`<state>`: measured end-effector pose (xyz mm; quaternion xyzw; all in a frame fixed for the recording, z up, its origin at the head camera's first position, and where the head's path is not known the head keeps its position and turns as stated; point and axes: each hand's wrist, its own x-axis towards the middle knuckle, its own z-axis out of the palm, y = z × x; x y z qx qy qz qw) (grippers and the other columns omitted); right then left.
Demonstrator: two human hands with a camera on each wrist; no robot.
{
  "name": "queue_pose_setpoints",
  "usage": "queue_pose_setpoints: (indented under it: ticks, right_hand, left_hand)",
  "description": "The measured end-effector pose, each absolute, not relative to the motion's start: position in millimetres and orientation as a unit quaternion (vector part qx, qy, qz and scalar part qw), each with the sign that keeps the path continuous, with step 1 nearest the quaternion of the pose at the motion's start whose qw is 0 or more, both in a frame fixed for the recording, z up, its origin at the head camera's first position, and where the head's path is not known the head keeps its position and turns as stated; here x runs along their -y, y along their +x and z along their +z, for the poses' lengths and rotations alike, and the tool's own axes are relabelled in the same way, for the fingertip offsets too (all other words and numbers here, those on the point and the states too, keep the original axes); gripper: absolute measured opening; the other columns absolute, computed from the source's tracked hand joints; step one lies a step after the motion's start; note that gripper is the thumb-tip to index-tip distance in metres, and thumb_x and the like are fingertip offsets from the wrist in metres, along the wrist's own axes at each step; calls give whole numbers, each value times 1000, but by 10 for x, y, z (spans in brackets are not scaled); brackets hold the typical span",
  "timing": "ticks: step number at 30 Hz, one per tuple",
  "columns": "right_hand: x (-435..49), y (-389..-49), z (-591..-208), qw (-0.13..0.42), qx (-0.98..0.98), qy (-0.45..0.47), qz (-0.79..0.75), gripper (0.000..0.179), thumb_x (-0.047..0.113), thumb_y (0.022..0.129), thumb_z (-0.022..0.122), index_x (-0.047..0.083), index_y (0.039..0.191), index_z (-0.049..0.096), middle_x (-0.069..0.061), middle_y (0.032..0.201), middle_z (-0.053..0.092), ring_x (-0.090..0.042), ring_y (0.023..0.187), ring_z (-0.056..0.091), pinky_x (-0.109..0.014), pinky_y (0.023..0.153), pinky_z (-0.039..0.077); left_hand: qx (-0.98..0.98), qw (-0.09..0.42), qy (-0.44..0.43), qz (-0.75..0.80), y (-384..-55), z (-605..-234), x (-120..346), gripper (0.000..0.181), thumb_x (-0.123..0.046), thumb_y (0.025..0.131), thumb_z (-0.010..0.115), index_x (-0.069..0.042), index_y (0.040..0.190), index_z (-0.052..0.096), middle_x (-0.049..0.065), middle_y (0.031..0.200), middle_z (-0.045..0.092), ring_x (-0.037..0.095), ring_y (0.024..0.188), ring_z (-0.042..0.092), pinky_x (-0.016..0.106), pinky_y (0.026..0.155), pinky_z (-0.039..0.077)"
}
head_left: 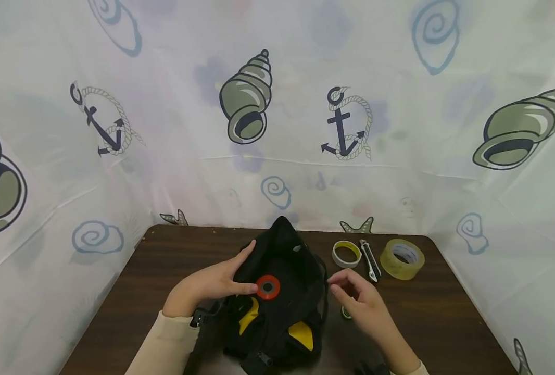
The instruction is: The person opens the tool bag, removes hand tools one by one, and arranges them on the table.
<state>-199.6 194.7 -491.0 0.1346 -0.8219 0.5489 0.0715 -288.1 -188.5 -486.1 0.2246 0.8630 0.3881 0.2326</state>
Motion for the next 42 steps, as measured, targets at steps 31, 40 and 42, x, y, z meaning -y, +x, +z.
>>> queue_pose_setpoints:
  ticks: [31,40,42]
  right_hand:
    - [-802,-2710,-4389,-184,834,103,510,40,45,107,71,14,131,63,-12,116,69,-24,94,66,-45,94,59]
    - [-579,-3047,-4662,-198,877,63,433,67,48,103,75,7,150,51,-21,144,61,-36,115,67,-58,105,57]
    - [-558,-3067,-4777,-213,876,62,429,77,47,100,79,7,157,45,-27,162,45,-43,135,59,-62,114,51]
  left_hand:
    - [-849,244,248,398,-2861,-4825,1949,121,-59,96,79,-37,176,-10,14,183,17,38,154,51,64,124,42]
    - [-833,264,252,416,-2860,-4790,1977,125,-55,96,81,-37,175,-14,17,184,11,41,155,48,64,123,44]
    - [-834,267,249,414,-2857,-4791,1984,125,-56,96,81,-39,175,-14,16,184,7,43,157,45,65,123,43]
